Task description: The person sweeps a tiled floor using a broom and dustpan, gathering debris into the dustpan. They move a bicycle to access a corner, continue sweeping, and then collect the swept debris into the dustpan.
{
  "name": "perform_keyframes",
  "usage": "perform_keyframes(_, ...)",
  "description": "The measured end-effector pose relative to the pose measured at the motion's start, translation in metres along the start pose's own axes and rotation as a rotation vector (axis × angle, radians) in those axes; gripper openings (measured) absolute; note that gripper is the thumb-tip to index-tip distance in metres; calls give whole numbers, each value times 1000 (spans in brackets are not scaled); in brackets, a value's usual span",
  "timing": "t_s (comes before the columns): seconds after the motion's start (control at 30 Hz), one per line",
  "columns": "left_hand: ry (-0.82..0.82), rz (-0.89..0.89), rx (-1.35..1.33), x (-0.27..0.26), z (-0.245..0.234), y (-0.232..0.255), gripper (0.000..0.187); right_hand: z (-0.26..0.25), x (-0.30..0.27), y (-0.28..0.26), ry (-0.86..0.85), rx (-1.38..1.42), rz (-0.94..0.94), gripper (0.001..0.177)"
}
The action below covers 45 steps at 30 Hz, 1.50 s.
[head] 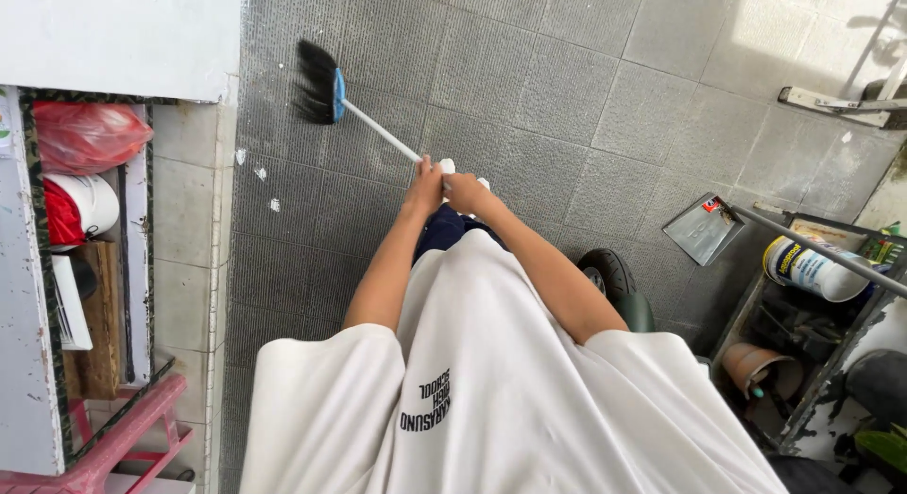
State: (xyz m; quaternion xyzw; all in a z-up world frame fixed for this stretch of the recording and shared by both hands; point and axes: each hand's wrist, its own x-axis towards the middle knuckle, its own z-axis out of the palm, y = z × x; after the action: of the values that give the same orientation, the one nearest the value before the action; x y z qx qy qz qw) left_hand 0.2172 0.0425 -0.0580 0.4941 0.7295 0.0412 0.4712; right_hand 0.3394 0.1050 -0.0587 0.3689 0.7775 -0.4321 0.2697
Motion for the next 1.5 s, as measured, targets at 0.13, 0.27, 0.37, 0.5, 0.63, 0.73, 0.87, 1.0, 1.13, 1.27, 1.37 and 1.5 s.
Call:
perform_keyframes(0.13,-72,237,47,32,72,44,43,-17,-82,54,6,109,193,48)
perform_keyframes(0.27,-88,547,90,5,97,121,37,-27,-175,99,-11,110,429,56)
perform_keyframes(0.37,-132,721,102,-5,106,155,30,-52,-244,79,-17,102,507,57)
perform_keyframes(0.5,-187,876,172,-23,103,187,25,-56,-299,59,14,-13,538,54)
perform_keyframes(0.63,-201,955,155,-50,67,199,26,-95,-364,-12,25,-9,597,55)
perform_keyframes(0.73,-199,935,121,-61,43,173,34,-122,-388,-57,-7,64,600,56)
perform_keyframes(0.87,-96,767,170,-67,-5,129,32,-129,-350,-59,9,177,423,55)
perform_keyframes(1.0,17,490,197,-33,-7,68,34,-119,-259,-42,48,261,221,50)
perform_keyframes(1.13,2,281,268,13,5,33,38,-43,-124,36,66,277,124,50)
perform_keyframes(1.27,-95,192,288,43,50,37,45,-5,-77,93,66,285,122,49)
perform_keyframes(1.37,-109,284,349,50,84,74,46,3,-103,134,76,278,230,50)
perform_keyframes(1.5,-68,504,406,62,155,138,43,-49,-216,152,70,324,383,51)
